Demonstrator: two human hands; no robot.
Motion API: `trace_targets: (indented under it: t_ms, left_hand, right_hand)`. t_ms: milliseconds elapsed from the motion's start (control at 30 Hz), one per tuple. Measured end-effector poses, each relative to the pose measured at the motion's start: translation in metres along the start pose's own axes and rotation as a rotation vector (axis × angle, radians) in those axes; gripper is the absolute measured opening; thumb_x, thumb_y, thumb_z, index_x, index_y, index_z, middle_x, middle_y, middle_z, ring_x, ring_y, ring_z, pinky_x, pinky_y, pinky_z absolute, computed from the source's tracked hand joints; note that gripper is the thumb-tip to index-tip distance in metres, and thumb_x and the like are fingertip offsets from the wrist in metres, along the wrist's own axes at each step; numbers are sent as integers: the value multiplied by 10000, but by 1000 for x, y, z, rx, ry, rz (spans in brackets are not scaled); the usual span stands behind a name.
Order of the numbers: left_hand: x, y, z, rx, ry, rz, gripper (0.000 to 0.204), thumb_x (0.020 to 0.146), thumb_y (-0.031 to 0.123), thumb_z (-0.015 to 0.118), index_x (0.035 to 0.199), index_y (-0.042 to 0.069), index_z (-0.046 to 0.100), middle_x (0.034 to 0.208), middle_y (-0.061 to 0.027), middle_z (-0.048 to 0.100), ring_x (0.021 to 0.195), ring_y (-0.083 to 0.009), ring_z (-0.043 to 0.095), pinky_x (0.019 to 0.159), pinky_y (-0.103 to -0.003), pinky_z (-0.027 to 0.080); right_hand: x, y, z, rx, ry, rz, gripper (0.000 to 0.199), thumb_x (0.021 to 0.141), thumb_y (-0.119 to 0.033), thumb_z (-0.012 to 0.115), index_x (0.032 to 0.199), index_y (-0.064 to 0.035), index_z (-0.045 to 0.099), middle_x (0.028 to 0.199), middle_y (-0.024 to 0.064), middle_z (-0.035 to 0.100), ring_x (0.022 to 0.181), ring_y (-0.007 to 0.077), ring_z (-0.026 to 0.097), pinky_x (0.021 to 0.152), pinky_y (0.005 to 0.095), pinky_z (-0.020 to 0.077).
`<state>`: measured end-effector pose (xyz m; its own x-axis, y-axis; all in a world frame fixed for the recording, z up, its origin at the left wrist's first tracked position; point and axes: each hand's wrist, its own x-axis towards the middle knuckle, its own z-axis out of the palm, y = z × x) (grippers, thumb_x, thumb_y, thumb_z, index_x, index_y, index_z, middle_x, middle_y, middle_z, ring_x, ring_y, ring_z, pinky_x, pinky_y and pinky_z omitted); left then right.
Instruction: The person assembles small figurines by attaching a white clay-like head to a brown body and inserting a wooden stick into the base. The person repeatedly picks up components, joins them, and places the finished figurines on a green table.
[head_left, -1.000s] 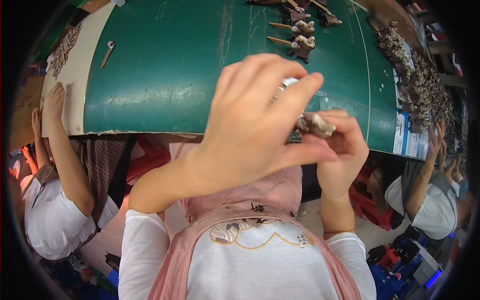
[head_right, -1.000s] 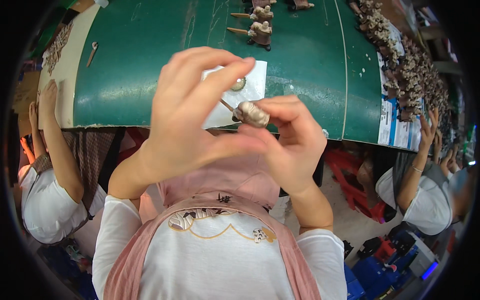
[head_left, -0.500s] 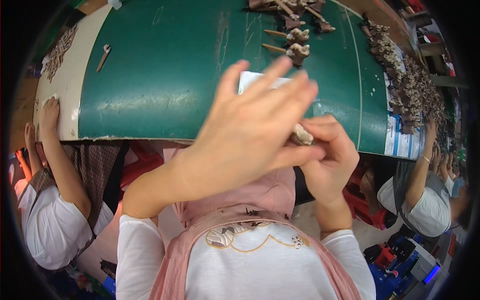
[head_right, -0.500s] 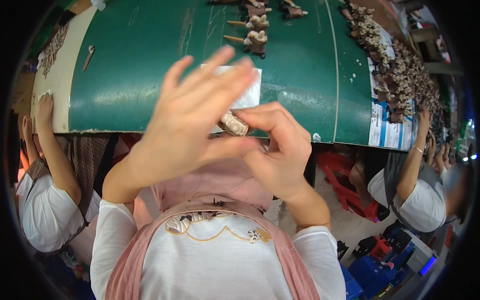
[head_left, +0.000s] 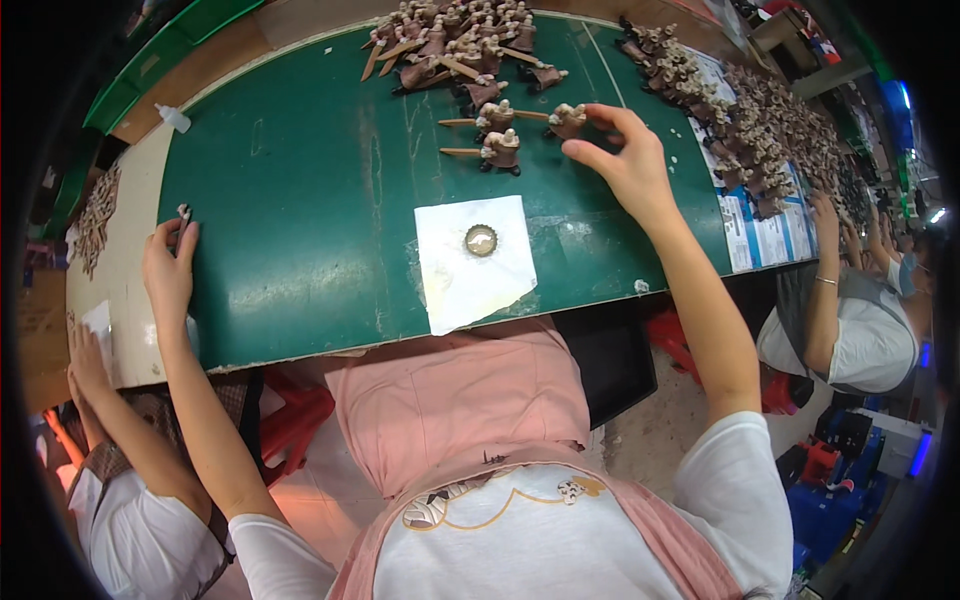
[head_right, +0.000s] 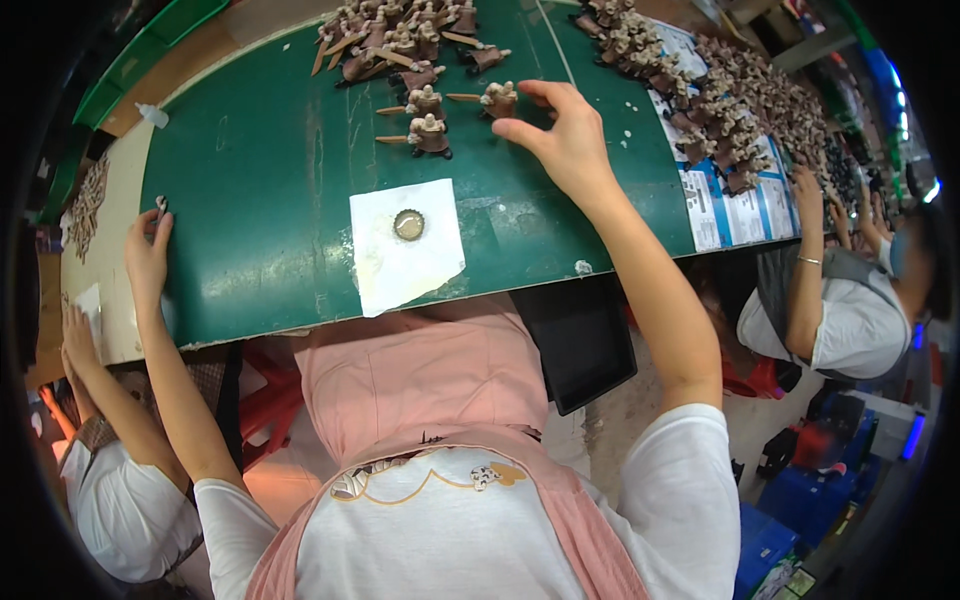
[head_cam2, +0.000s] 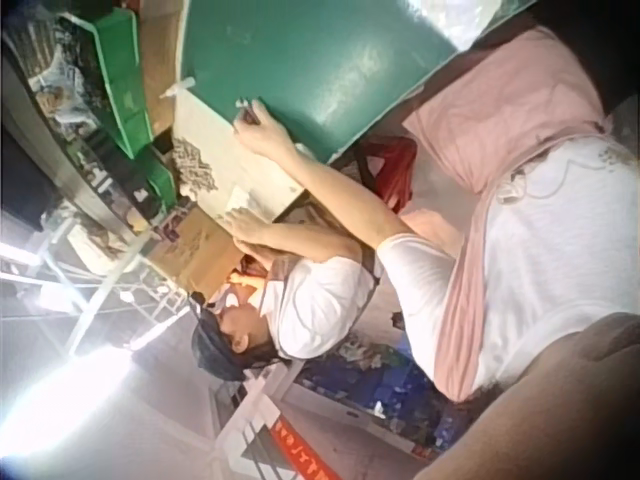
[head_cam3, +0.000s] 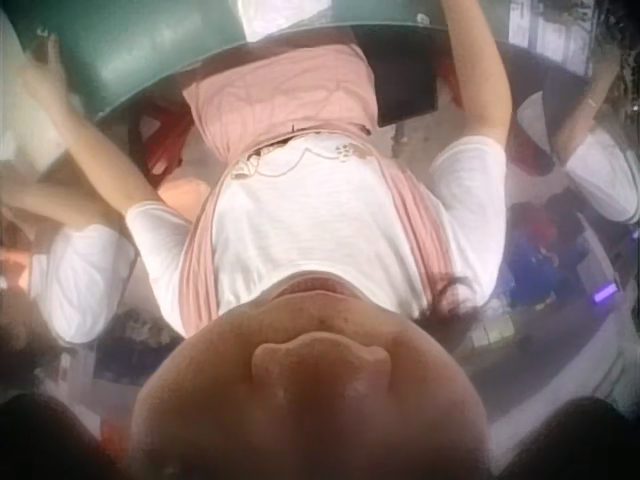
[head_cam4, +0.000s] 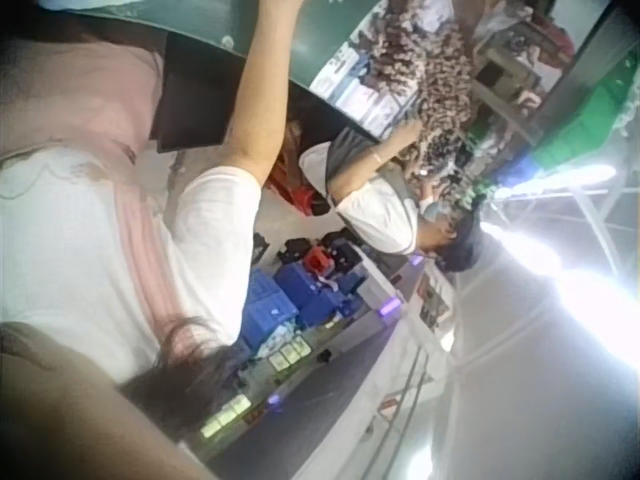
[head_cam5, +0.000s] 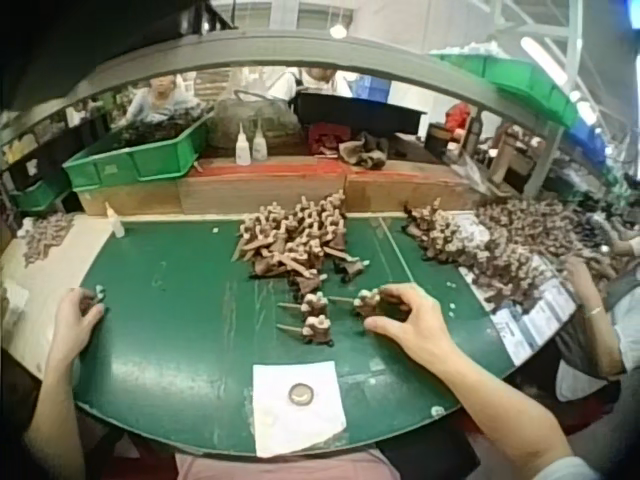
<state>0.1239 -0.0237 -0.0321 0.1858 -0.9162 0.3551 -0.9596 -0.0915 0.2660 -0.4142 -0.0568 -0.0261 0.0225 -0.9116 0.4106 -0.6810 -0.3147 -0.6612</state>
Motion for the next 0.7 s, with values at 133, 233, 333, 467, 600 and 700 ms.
trace_targets:
  t_ms: [133,233,333,467,600,700]
  left_hand:
    - [11,6,8,-100,-8,85,168,899,158,605,902,-9,615,688,-72,581,626,-173,535,613,-294,443]
    - [-6,45,-3,-249,-176,138,69,879,56,593,878,-14,588,731,-81,561,656,-157,523,626,-266,429]
    - [-43,116,-22,-342,-267,280,57,827,-6,614,854,-30,568,786,-81,558,689,-148,523,642,-252,429]
    - [-63,177,-33,-623,-516,406,96,770,-31,642,845,-30,582,728,-84,566,662,-158,542,641,-256,444]
    - [-80,230,-39,-731,-585,413,266,762,-6,674,1016,8,596,728,-98,565,665,-219,567,630,-313,464]
    - [-87,249,-26,-657,-470,603,273,768,-11,660,1038,-2,619,757,-101,569,698,-248,557,637,-335,466]
  right_hand:
    - [-37,0,-33,12,138,76,347,751,-205,764,1012,0,665,978,91,663,902,197,629,750,298,482]
    - [-64,17,-63,-35,282,160,250,808,-140,714,992,19,660,871,72,667,799,140,627,672,259,484]
    - [-63,55,-102,74,505,386,339,820,-155,707,1066,43,587,816,63,648,716,118,600,632,250,481]
    - [-52,114,-131,-439,537,248,564,752,-322,777,1110,58,563,793,94,644,720,174,591,688,307,469]
    - [-45,127,-138,-484,396,481,530,748,-356,776,1025,68,617,810,98,655,755,162,594,698,291,467]
    - [-62,90,-111,-140,379,409,319,806,-218,740,960,34,619,886,83,661,772,112,591,691,245,465]
